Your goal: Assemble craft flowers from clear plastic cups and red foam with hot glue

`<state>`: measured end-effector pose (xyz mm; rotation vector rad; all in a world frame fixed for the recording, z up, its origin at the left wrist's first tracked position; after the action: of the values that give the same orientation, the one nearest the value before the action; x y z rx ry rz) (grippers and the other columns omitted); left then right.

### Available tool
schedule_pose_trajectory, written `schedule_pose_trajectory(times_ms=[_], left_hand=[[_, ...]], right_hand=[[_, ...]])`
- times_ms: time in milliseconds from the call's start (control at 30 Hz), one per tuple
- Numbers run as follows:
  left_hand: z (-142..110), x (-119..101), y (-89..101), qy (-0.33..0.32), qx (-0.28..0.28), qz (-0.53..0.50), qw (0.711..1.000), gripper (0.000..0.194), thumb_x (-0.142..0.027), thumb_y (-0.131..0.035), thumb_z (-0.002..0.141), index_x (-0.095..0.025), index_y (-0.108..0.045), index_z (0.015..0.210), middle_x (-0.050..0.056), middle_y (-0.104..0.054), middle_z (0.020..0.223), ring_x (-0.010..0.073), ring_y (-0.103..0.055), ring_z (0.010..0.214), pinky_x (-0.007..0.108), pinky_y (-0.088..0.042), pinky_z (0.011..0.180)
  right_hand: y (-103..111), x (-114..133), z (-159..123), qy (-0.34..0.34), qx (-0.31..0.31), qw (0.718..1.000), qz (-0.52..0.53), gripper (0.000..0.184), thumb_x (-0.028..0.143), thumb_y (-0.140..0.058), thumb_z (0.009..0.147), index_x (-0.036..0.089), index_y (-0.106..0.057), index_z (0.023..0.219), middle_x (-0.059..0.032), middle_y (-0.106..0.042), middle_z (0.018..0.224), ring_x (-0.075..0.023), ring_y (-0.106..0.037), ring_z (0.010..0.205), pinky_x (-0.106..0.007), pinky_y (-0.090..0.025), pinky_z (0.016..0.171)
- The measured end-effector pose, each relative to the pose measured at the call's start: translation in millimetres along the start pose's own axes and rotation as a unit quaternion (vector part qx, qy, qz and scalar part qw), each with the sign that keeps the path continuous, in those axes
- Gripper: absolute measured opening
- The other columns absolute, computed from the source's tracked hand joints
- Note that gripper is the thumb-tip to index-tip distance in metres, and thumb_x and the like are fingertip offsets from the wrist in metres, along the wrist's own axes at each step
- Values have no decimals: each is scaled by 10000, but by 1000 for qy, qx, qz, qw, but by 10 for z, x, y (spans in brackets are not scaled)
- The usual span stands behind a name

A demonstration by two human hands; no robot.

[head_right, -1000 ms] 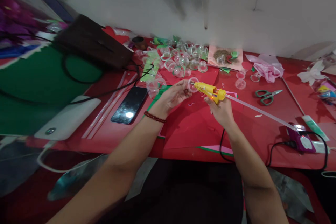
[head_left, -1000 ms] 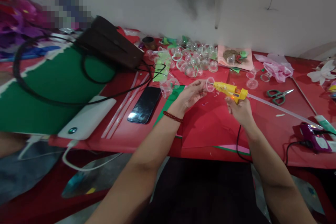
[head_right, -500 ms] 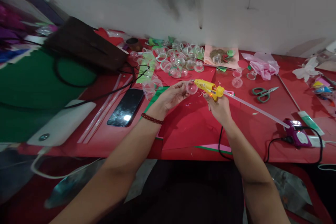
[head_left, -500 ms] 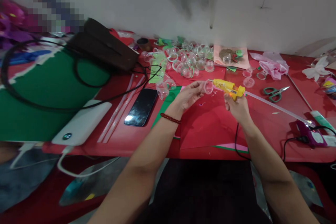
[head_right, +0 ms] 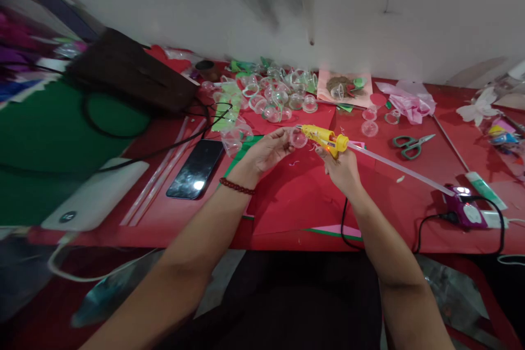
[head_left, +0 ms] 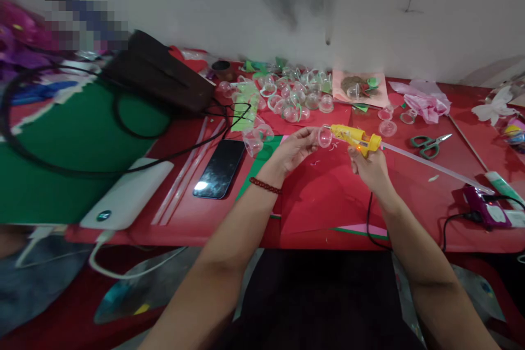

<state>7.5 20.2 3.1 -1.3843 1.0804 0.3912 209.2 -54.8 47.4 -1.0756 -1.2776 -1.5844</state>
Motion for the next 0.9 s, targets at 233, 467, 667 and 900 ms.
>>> schedule_pose_trajectory(times_ms=[233,467,667,900], left_hand=[[8,-4,17,-1,-17,4,1000,204,-174,-924,793,-160,-772,927,7,-737,863,91,-641,748,209,-493,701],[20,-10,20,-1,-22,-11,1000,220,-177,-945,770,-155,-761,888,6,-742,848,88,-652,738,199,-482,675],[24,-17,27,-2,-37,-12,999,203,-195,-937,794,-165,-777,917,7,-755,853,83,-661,736,193,-489,677],[-12,-67,-4,-3,-49,-17,999,140,-136,-887,828,-164,-787,923,10,-759,863,80,-667,753,192,-502,709]], right_hand=[[-22,0,-24,5,13,1000,-1,683,900,-655,789,244,-541,639,59,-471,425,-91,-451,390,-244,-364,426],[-33,3,-35,14,33,999,-11,607,813,-657,860,234,-595,688,64,-471,434,-90,-446,409,-242,-377,439],[-38,36,-48,28,40,998,-30,654,849,-635,851,249,-533,613,42,-481,429,-100,-458,394,-265,-374,434],[-62,77,-61,37,54,997,-43,634,830,-636,871,251,-544,631,44,-469,415,-107,-446,390,-274,-396,443]])
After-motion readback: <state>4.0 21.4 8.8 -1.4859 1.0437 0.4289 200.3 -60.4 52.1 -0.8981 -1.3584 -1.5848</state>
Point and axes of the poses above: each hand's wrist, its own z-axis towards the middle knuckle, its own y-axis out of the back of the hand, x = y × z, the point moved 4 cm from there along z, towards the middle knuckle
